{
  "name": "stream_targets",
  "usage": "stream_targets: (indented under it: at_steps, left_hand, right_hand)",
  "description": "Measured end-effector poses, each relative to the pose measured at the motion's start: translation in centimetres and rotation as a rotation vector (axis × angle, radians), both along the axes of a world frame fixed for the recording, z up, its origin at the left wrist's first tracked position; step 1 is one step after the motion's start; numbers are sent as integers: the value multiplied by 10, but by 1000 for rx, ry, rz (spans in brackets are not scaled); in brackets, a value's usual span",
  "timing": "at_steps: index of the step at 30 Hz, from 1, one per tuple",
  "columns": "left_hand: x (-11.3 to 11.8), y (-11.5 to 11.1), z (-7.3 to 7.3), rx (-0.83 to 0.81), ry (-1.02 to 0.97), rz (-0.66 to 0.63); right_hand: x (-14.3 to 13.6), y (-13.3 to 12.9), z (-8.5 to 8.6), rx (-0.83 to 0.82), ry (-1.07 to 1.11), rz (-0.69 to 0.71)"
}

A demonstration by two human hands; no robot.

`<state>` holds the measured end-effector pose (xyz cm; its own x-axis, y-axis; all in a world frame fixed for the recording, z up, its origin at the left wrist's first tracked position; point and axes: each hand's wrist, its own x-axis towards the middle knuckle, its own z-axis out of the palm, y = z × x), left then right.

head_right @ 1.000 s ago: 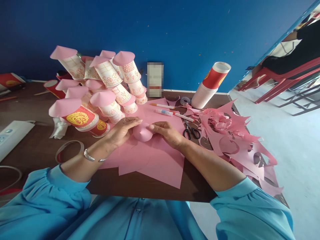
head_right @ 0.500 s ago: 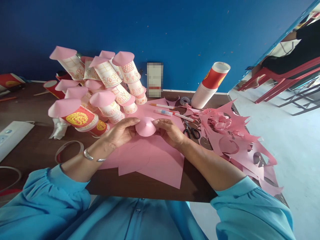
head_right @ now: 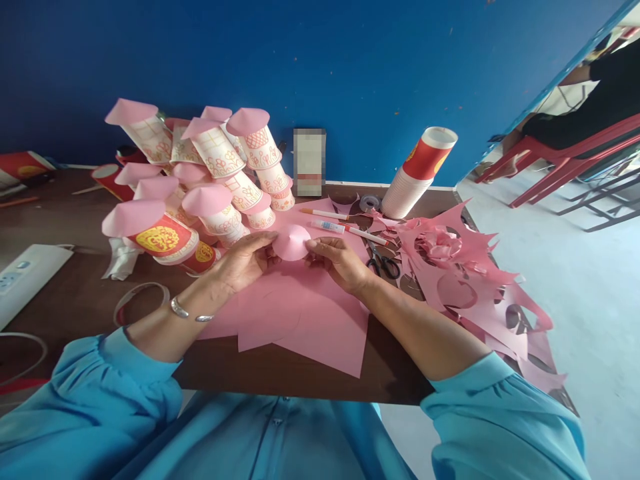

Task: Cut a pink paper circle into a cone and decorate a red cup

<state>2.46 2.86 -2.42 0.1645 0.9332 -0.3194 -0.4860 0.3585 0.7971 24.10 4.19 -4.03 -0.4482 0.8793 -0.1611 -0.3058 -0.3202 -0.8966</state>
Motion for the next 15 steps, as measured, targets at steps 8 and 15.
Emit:
stream_targets:
  at_steps: [8,15]
  left_hand:
    - [-9,-10,9,60,72,-30]
    - [-42,-46,10,83,295,-42]
  right_hand:
    - [5,5,-3,377,-455,-128]
    - [4,4,-12,552,-694,-67]
